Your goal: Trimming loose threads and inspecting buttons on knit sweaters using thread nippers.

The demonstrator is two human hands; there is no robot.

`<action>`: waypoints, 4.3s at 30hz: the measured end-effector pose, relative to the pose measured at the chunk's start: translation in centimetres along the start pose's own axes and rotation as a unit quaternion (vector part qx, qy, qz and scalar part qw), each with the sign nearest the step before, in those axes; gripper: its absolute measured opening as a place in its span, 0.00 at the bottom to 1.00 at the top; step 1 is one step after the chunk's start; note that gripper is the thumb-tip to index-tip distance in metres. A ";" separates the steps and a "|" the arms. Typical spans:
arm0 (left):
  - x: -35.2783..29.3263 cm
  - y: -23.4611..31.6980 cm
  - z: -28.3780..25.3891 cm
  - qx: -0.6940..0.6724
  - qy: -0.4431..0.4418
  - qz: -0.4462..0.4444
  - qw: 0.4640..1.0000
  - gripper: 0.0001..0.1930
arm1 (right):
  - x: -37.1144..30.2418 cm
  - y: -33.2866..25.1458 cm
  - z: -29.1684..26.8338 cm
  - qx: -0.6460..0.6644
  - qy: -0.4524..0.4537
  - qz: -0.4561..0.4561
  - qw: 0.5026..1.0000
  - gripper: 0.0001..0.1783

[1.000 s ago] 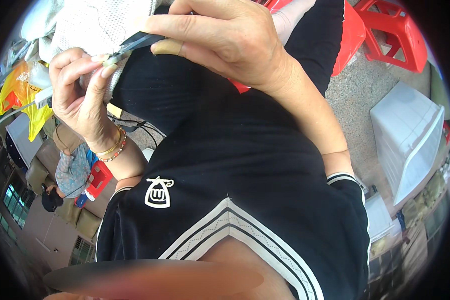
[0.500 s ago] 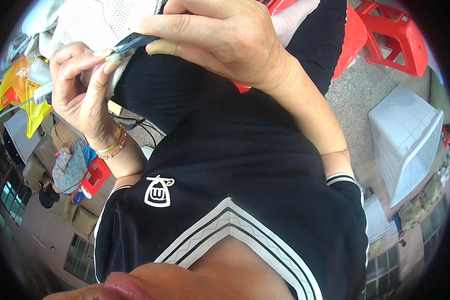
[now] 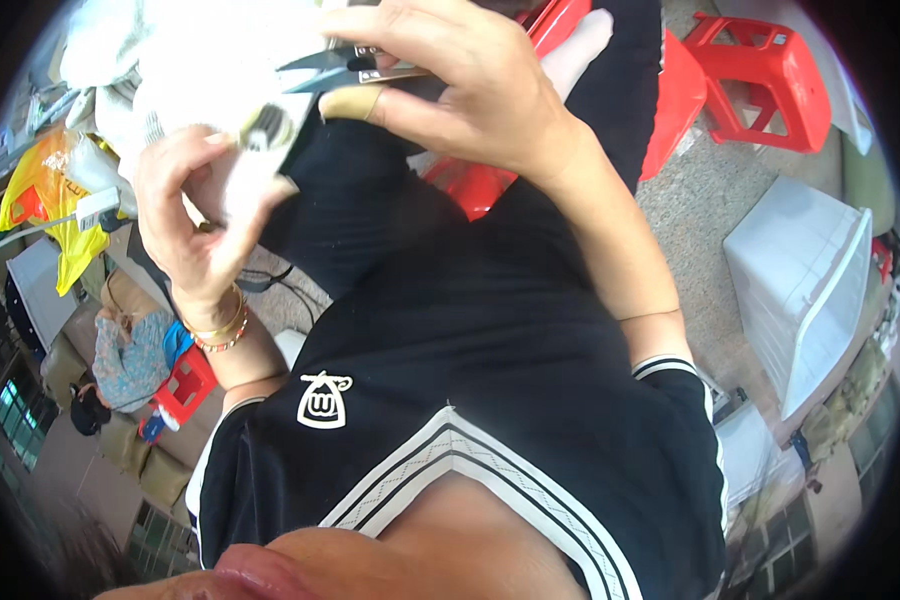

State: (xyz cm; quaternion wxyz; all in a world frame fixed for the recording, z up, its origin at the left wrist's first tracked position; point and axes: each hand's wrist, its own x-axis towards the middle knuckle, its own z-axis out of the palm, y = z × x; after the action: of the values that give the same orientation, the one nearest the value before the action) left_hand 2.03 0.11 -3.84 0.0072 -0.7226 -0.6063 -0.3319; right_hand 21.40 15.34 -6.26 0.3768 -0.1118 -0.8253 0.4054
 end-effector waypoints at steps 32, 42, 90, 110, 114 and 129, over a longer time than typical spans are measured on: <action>-5.7 -1.9 -6.7 0.001 0.020 -0.250 0.968 0.12 | 0.4 -1.8 1.8 -0.045 -0.101 -0.033 0.993 0.13; 2.2 2.9 -1.3 0.046 -0.058 -0.060 0.995 0.20 | -1.9 -1.0 0.9 0.108 -0.023 0.035 0.993 0.19; -2.1 1.7 -0.2 -0.057 0.080 -0.144 0.985 0.16 | -1.4 -2.2 1.1 0.045 -0.083 0.087 0.992 0.25; -3.3 -0.8 -0.1 -0.150 0.096 -0.094 0.979 0.16 | -1.7 -2.1 2.8 -0.058 -0.052 -0.001 0.997 0.25; -3.4 -0.9 0.0 -0.149 0.103 -0.082 0.980 0.16 | -1.6 -0.9 3.2 -0.272 0.013 -0.202 0.941 0.25; -3.5 -1.6 0.4 -0.167 0.115 -0.062 0.977 0.16 | -1.9 -2.0 2.8 0.011 -0.063 0.038 0.997 0.27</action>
State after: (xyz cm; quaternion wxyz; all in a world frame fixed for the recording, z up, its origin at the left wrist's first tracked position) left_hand 0.66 -2.39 -6.51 -0.0645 -0.6319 -0.5806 -0.5094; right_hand 20.98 11.50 -6.78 0.3092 -0.1131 -0.8383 0.4345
